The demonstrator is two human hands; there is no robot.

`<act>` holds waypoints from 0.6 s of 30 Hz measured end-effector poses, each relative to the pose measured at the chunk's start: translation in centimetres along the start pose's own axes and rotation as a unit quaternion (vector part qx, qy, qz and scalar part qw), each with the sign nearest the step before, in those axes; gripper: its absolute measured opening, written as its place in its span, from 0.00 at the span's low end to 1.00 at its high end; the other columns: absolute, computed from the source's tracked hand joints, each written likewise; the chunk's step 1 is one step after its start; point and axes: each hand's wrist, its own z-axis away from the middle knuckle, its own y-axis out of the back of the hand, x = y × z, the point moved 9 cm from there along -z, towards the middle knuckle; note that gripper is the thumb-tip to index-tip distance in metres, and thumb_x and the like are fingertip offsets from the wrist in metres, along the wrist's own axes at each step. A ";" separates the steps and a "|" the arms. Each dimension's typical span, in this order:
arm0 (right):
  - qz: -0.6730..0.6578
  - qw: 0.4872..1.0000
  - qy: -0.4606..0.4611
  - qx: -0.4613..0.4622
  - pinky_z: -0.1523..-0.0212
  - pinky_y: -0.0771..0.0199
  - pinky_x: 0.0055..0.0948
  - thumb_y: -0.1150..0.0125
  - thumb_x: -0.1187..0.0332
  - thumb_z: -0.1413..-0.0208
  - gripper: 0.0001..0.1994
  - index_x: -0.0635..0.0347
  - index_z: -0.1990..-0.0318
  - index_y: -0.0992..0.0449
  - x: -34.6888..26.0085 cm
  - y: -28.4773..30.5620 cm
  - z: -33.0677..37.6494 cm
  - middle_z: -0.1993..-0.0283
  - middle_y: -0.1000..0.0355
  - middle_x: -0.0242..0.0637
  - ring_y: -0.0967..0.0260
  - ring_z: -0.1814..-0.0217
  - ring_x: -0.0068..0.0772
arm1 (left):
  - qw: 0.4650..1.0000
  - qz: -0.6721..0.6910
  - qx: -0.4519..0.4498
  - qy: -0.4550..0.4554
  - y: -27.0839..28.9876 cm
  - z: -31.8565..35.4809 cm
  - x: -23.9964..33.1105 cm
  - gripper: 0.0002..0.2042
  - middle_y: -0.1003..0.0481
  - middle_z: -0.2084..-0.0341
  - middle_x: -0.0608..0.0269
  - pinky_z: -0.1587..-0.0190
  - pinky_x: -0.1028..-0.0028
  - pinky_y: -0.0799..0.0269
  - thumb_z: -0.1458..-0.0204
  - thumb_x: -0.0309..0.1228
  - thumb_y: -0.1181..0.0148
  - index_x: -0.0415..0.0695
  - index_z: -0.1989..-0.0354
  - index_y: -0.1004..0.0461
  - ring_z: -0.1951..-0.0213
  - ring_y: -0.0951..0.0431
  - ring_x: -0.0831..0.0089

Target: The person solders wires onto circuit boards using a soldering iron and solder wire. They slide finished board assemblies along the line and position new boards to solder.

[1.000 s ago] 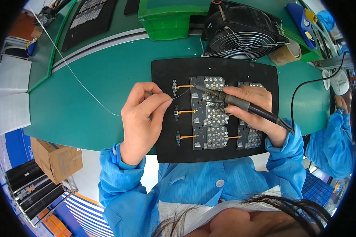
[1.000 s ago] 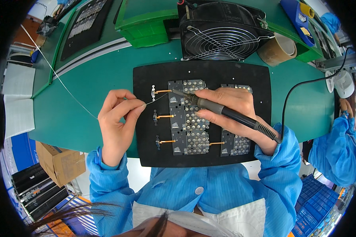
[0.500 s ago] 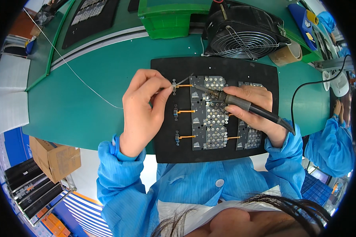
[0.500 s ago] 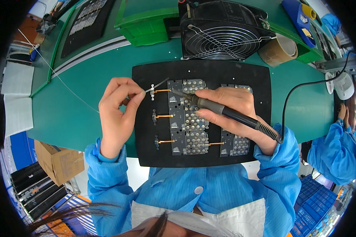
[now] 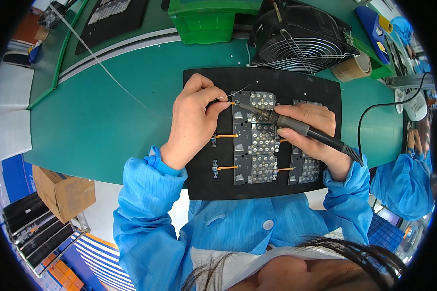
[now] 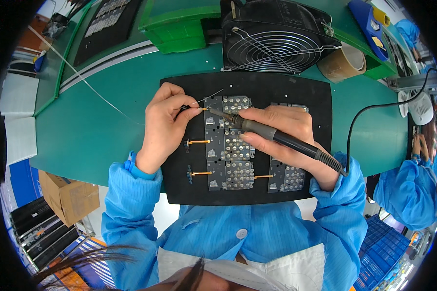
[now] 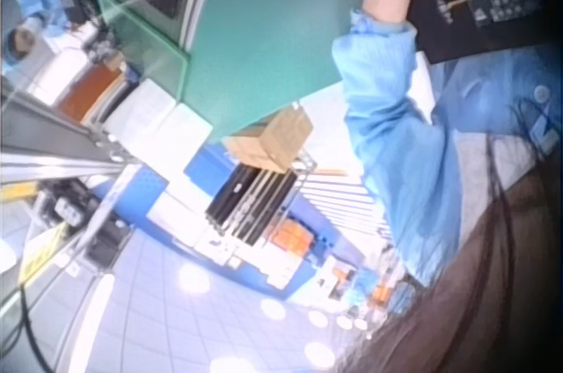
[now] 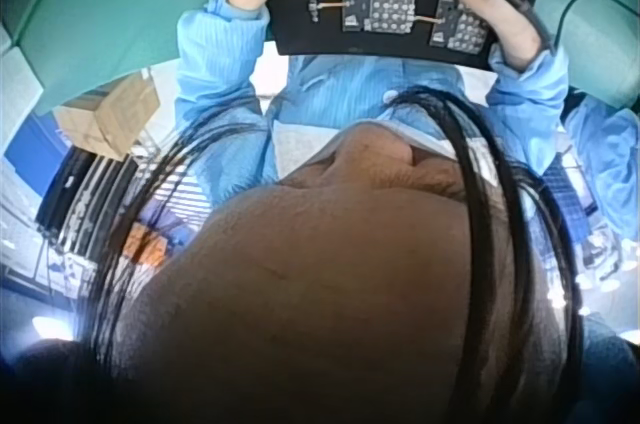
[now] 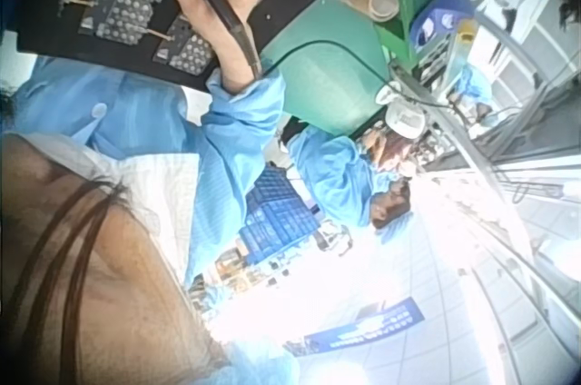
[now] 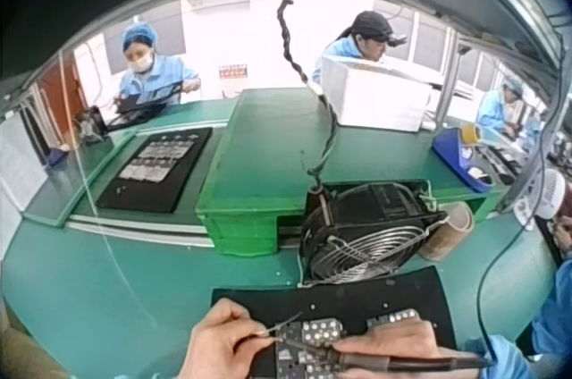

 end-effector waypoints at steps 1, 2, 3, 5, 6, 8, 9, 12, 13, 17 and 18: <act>0.000 1.000 0.000 0.000 0.75 0.28 0.26 0.29 0.66 0.54 0.18 0.68 0.58 0.21 0.0 0.0 0.0 0.73 0.23 0.42 0.25 0.76 0.33 | 1.000 0.001 0.000 0.000 0.0 0.0 0.0 0.06 0.31 0.70 0.58 0.70 0.68 0.33 0.58 0.17 0.35 0.37 0.71 0.23 0.71 0.28 0.63; -0.004 1.000 -0.003 0.002 0.75 0.28 0.26 0.29 0.66 0.53 0.18 0.68 0.58 0.21 0.1 0.0 0.0 0.74 0.24 0.41 0.25 0.76 0.33 | 1.000 0.005 0.000 0.000 0.0 -0.1 0.0 0.05 0.31 0.70 0.58 0.70 0.68 0.32 0.57 0.17 0.35 0.37 0.71 0.23 0.71 0.28 0.63; -0.008 1.000 -0.005 0.003 0.75 0.28 0.26 0.29 0.66 0.53 0.18 0.68 0.58 0.21 0.1 0.0 0.0 0.74 0.24 0.41 0.25 0.76 0.33 | 1.000 0.009 -0.001 0.000 0.1 -0.1 0.0 0.05 0.31 0.70 0.59 0.70 0.68 0.32 0.57 0.17 0.35 0.37 0.71 0.23 0.71 0.28 0.63; -0.008 1.000 -0.005 0.007 0.75 0.28 0.26 0.29 0.65 0.54 0.18 0.67 0.58 0.21 0.2 0.0 0.1 0.74 0.24 0.41 0.25 0.76 0.33 | 1.000 0.012 0.001 0.002 0.1 -0.1 0.1 0.05 0.31 0.70 0.59 0.70 0.68 0.33 0.57 0.17 0.35 0.37 0.71 0.23 0.72 0.28 0.63; -0.008 1.000 -0.004 0.010 0.75 0.28 0.25 0.29 0.65 0.54 0.18 0.67 0.58 0.21 0.2 0.0 0.1 0.74 0.24 0.41 0.25 0.76 0.32 | 1.000 0.014 0.002 0.005 0.1 0.0 0.1 0.05 0.31 0.70 0.59 0.71 0.68 0.33 0.57 0.17 0.35 0.37 0.72 0.23 0.72 0.28 0.64; -0.013 1.000 -0.006 0.017 0.75 0.28 0.26 0.29 0.65 0.54 0.18 0.67 0.58 0.21 0.5 0.0 0.2 0.74 0.24 0.41 0.25 0.76 0.32 | 1.000 0.017 0.002 0.009 0.1 0.0 0.0 0.05 0.31 0.71 0.59 0.71 0.68 0.33 0.57 0.17 0.35 0.37 0.72 0.23 0.72 0.29 0.64; -0.017 1.000 -0.008 0.024 0.75 0.28 0.26 0.28 0.65 0.54 0.18 0.67 0.58 0.21 0.6 0.0 0.3 0.74 0.23 0.41 0.25 0.76 0.32 | 1.000 0.021 0.002 0.012 0.1 0.0 0.0 0.05 0.32 0.71 0.59 0.71 0.68 0.34 0.57 0.17 0.35 0.37 0.72 0.23 0.72 0.29 0.64; -0.018 0.999 -0.005 0.027 0.75 0.28 0.26 0.28 0.65 0.54 0.18 0.67 0.58 0.21 0.6 0.1 0.2 0.73 0.23 0.41 0.25 0.76 0.33 | 1.000 0.020 0.006 0.008 0.1 0.0 0.1 0.04 0.32 0.71 0.59 0.72 0.68 0.34 0.57 0.17 0.35 0.37 0.72 0.23 0.72 0.29 0.64; -0.018 0.999 -0.005 0.026 0.75 0.28 0.26 0.28 0.65 0.54 0.18 0.67 0.58 0.21 0.5 0.2 0.2 0.73 0.23 0.41 0.25 0.76 0.33 | 1.000 0.020 0.006 0.008 0.1 0.0 0.0 0.04 0.32 0.71 0.59 0.72 0.68 0.34 0.57 0.17 0.35 0.37 0.72 0.23 0.72 0.29 0.64; -0.015 1.000 -0.017 0.002 0.74 0.27 0.27 0.28 0.64 0.54 0.19 0.67 0.57 0.21 0.4 0.1 0.1 0.72 0.23 0.42 0.25 0.75 0.34 | 1.000 0.016 0.007 0.003 0.2 0.1 0.1 0.04 0.32 0.71 0.58 0.71 0.68 0.34 0.57 0.18 0.35 0.36 0.72 0.23 0.72 0.29 0.63; -0.016 1.000 -0.021 -0.001 0.73 0.27 0.27 0.28 0.64 0.54 0.19 0.67 0.57 0.21 0.4 0.0 0.1 0.72 0.23 0.42 0.25 0.75 0.35 | 1.000 0.016 0.007 0.003 0.2 0.1 0.1 0.05 0.32 0.71 0.58 0.71 0.68 0.34 0.57 0.18 0.35 0.36 0.72 0.23 0.72 0.29 0.63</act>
